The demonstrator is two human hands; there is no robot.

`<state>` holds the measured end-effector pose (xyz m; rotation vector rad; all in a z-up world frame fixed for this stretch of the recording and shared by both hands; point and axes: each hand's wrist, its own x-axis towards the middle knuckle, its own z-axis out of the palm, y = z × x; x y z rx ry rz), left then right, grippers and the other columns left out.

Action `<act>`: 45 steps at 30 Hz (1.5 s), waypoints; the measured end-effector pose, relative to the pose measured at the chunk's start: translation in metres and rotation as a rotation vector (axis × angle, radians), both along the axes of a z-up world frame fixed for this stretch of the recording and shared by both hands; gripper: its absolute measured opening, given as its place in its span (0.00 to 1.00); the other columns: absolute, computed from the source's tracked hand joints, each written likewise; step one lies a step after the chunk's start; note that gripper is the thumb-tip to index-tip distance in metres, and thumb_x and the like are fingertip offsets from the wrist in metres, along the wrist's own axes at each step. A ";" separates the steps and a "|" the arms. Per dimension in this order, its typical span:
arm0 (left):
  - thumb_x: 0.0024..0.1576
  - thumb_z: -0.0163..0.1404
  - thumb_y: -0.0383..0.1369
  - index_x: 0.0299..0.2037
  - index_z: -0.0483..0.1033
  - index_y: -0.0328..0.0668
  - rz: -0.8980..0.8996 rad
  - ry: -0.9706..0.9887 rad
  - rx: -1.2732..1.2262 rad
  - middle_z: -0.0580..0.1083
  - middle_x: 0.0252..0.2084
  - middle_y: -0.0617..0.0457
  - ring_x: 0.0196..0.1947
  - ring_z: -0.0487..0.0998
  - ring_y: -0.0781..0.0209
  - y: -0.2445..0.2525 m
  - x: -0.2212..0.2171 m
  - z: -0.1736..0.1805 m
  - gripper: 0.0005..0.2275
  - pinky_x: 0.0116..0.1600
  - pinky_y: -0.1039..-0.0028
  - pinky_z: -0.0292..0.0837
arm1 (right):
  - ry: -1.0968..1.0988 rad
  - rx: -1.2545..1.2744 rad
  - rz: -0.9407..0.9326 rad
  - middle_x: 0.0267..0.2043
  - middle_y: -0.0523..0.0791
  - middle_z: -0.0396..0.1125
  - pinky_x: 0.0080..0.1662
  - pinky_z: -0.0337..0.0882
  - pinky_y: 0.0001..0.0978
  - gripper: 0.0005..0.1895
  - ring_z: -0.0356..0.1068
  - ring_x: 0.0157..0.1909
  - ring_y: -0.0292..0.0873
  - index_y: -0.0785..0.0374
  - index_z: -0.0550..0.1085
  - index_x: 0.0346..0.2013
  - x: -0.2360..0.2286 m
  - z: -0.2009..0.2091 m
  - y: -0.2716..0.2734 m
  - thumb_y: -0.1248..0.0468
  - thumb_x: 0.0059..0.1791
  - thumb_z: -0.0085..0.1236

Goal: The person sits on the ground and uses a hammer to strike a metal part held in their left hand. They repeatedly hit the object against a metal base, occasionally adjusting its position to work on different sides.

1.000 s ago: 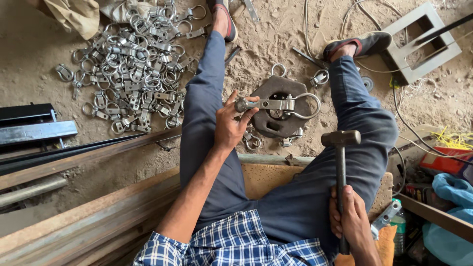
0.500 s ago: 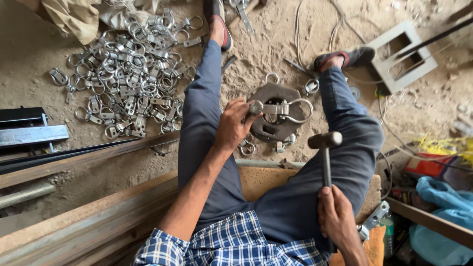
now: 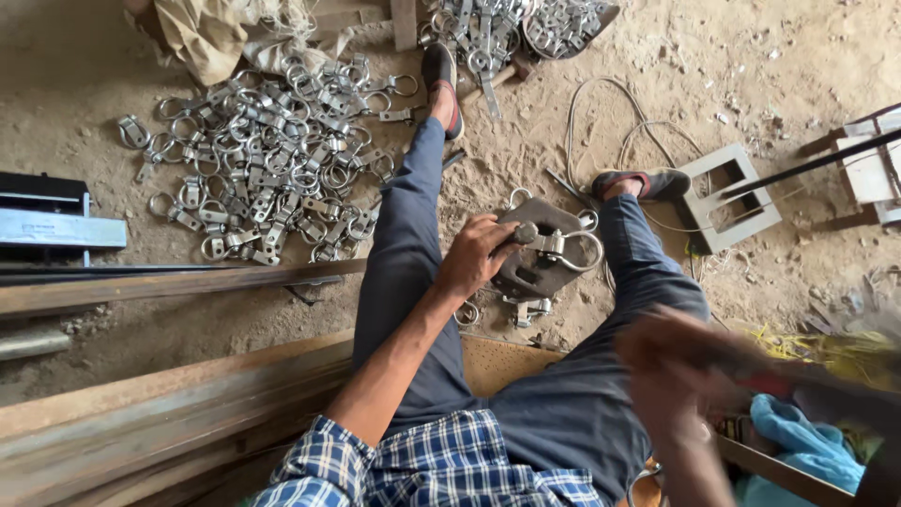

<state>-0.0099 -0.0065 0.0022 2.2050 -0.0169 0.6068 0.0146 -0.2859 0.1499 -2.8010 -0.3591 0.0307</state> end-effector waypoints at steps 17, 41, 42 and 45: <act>0.72 0.40 0.36 0.49 0.72 0.35 0.294 0.032 -0.873 0.72 0.37 0.47 0.30 0.66 0.62 0.018 -0.016 -0.006 0.12 0.38 0.68 0.68 | 0.845 0.895 -0.465 0.12 0.44 0.51 0.12 0.51 0.34 0.22 0.48 0.08 0.40 0.62 0.65 0.36 -0.119 -0.067 -0.095 0.49 0.59 0.30; 0.59 0.51 0.31 0.38 0.66 0.43 0.468 0.025 -1.193 0.72 0.27 0.54 0.21 0.74 0.66 0.007 0.080 0.009 0.05 0.21 0.77 0.72 | 1.053 1.134 -0.542 0.10 0.41 0.49 0.09 0.49 0.34 0.16 0.46 0.06 0.39 0.54 0.66 0.33 -0.049 -0.262 -0.192 0.50 0.58 0.38; 0.59 0.51 0.30 0.37 0.67 0.41 0.425 0.028 -1.116 0.75 0.30 0.54 0.22 0.75 0.66 0.010 0.089 0.012 0.05 0.21 0.77 0.71 | 1.051 1.133 -0.545 0.10 0.41 0.49 0.09 0.49 0.34 0.16 0.46 0.06 0.39 0.54 0.66 0.34 -0.048 -0.262 -0.192 0.50 0.58 0.38; 0.60 0.51 0.30 0.36 0.69 0.37 0.299 0.071 -0.849 0.79 0.34 0.52 0.22 0.76 0.64 0.014 0.120 0.016 0.05 0.20 0.77 0.69 | 1.060 1.125 -0.543 0.10 0.41 0.49 0.09 0.49 0.33 0.16 0.46 0.06 0.39 0.55 0.66 0.34 -0.047 -0.262 -0.190 0.50 0.58 0.38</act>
